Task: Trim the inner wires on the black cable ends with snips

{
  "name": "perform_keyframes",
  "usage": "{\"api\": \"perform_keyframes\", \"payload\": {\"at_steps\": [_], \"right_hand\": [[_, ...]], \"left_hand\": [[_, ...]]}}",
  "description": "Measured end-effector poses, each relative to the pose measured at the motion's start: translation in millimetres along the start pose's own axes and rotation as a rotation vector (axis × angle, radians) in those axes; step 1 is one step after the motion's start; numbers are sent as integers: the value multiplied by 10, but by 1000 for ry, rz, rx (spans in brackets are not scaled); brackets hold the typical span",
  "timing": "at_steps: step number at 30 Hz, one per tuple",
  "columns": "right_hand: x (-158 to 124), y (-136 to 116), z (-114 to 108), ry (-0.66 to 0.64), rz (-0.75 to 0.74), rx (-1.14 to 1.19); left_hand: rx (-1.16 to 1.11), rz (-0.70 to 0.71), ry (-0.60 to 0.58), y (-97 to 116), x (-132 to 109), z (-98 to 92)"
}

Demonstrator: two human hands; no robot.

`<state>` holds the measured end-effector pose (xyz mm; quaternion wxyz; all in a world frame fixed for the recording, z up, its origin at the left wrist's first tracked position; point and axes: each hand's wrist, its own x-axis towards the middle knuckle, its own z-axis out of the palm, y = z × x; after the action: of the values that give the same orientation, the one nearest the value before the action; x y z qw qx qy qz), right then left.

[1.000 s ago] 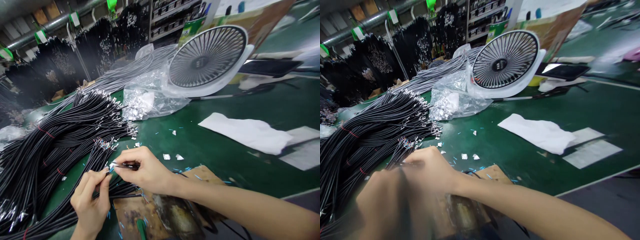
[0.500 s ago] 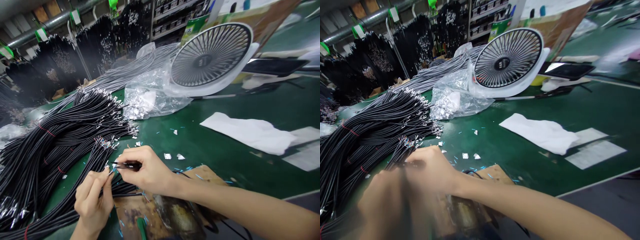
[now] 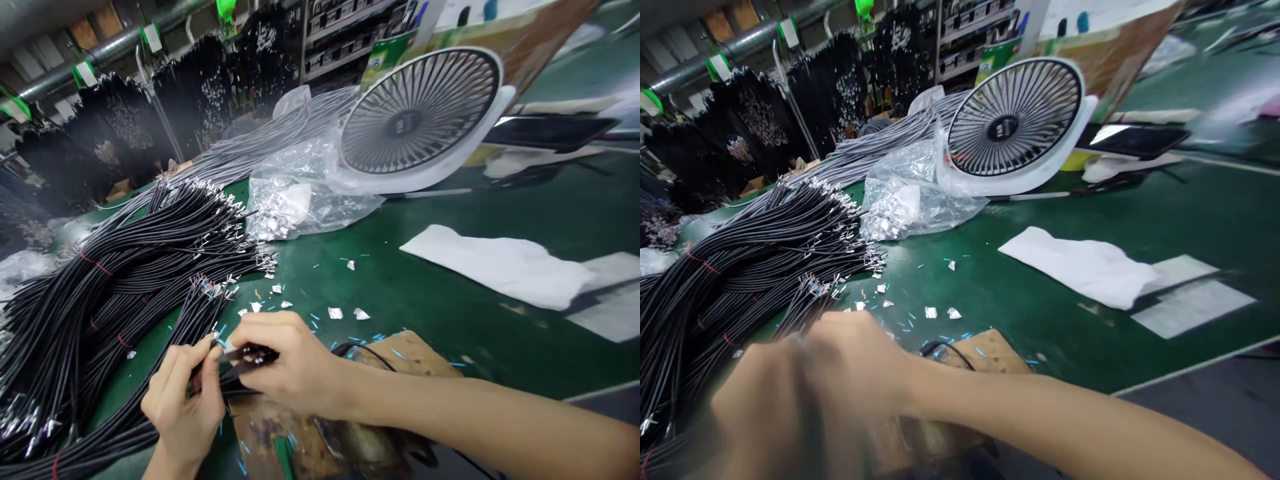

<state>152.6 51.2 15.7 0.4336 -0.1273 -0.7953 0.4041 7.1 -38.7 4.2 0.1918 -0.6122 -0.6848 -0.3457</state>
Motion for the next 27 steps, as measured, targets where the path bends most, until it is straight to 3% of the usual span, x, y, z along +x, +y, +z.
{"api": "perform_keyframes", "payload": {"at_steps": [5, 11, 19, 27], "right_hand": [[105, -48, -79, 55, 138, 117], [124, -37, -70, -82, 60, 21], [117, 21, -69, -117, 45, 72], [116, 22, -50, -117, 78, 176]], "left_hand": [[42, 82, 53, -80, 92, -103], [97, 56, 23, -84, 92, -130], [50, 0, -43, -63, 77, -118], [19, -22, 42, -22, 95, -68]]}}
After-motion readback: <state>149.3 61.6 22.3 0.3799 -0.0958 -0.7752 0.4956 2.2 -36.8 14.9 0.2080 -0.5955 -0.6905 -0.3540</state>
